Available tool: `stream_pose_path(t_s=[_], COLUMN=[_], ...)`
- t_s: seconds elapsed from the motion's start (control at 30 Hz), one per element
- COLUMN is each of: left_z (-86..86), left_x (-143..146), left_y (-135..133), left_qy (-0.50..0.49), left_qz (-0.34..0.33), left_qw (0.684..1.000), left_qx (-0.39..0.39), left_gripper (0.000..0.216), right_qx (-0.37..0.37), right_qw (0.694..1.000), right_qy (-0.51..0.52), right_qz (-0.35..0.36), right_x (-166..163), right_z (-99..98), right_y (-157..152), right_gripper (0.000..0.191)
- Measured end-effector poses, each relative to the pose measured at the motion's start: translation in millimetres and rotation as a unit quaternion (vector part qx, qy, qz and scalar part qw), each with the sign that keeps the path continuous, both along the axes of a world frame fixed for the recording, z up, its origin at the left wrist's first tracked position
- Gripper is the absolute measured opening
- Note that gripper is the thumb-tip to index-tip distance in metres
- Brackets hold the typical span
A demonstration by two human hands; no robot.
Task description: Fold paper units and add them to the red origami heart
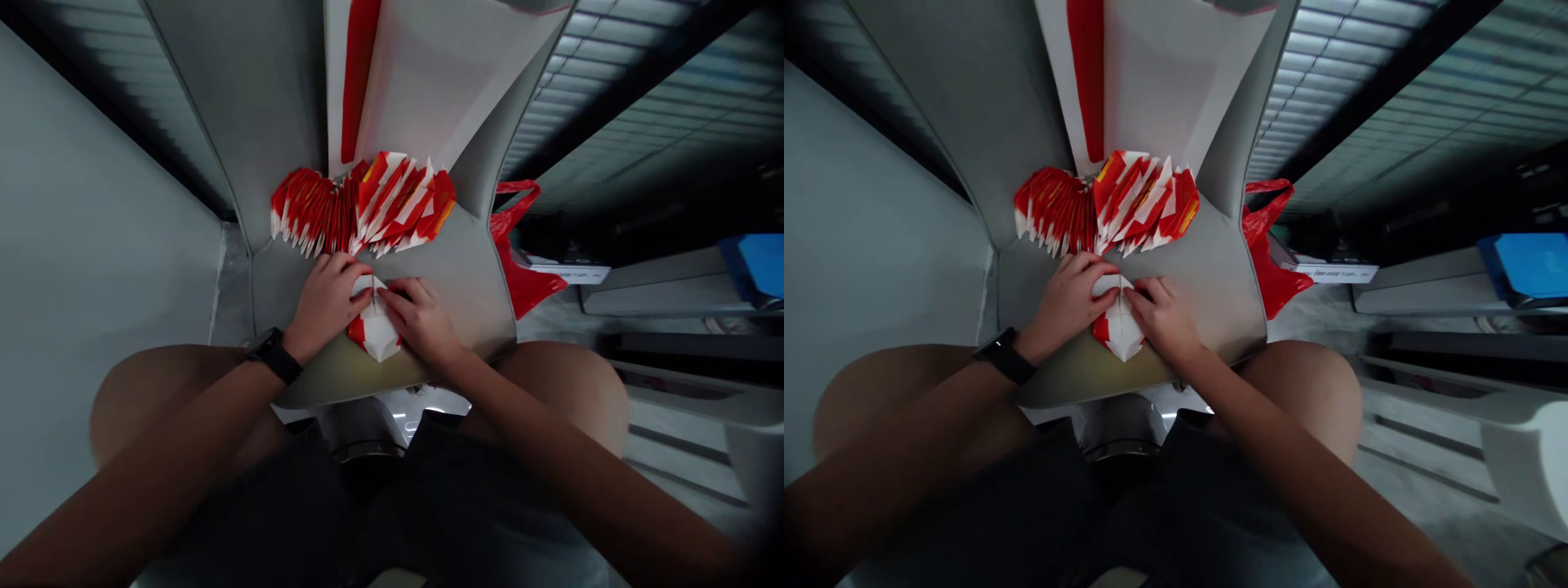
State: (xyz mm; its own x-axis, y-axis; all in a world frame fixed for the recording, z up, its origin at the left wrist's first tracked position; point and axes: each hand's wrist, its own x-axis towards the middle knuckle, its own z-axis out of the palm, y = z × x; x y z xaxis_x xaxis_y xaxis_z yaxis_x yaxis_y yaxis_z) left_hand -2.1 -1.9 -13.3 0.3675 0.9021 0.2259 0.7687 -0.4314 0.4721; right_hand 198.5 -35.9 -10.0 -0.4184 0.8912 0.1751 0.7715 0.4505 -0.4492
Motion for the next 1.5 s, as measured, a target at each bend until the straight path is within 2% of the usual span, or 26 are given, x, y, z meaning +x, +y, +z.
stream_pose_path(t_s=[0.1,0.2,0.27,0.4,0.6,0.7,0.77,0.87,1.0,1.1,1.23,1.37,1.5], left_z=[0.4,2.2,4.8,11.0,10.3,10.1,13.9,24.8,36.3,38.9,42.2,46.2,44.7], left_x=[0,0,-1,-3,-7,-8,-9,-11,-10,-8,-10,-15,-14], left_y=[0,-1,-2,-3,0,2,5,7,5,3,7,12,10], left_qy=[-0.007,-0.014,-0.018,-0.022,-0.009,-0.004,-0.014,-0.068,-0.196,-0.248,-0.256,-0.225,-0.233], left_qz=[0.007,0.005,-0.001,-0.014,-0.062,-0.075,-0.080,-0.080,-0.061,-0.041,-0.055,-0.066,-0.034], left_qw=[1.000,1.000,0.999,0.997,0.996,0.995,0.993,0.982,0.930,0.902,0.888,0.898,0.903], left_qx=[-0.008,-0.025,-0.041,-0.066,-0.069,-0.070,-0.083,-0.156,-0.307,-0.351,-0.378,-0.373,-0.358], left_gripper=[0.024,0.023,0.021,0.019,0.023,0.012,0.006,0.006,0.017,0.023,0.024,0.026,0.027], right_qx=[-0.020,-0.077,-0.138,-0.222,-0.188,-0.182,-0.207,-0.303,-0.462,-0.507,-0.523,-0.511,-0.497], right_qw=[0.999,0.987,0.975,0.965,0.978,0.977,0.969,0.933,0.833,0.786,0.769,0.773,0.780], right_qy=[0.037,0.079,0.076,0.074,0.081,0.101,0.122,0.187,0.296,0.340,0.350,0.356,0.353], right_qz=[-0.011,-0.115,-0.156,-0.115,-0.051,-0.052,-0.055,-0.047,-0.063,-0.095,-0.112,-0.120,-0.140], right_x=[-4,-12,-16,-17,-13,-12,-10,-4,3,4,1,-1,-2], right_z=[6.4,15.2,21.9,32.0,28.9,25.9,26.7,34.3,50.0,56.6,57.7,57.3,53.6], right_y=[5,13,21,29,18,14,16,23,30,32,32,33,34], right_gripper=[0.028,0.026,0.022,0.014,0.008,0.008,0.010,0.014,0.023,0.024,0.018,0.012,0.013])
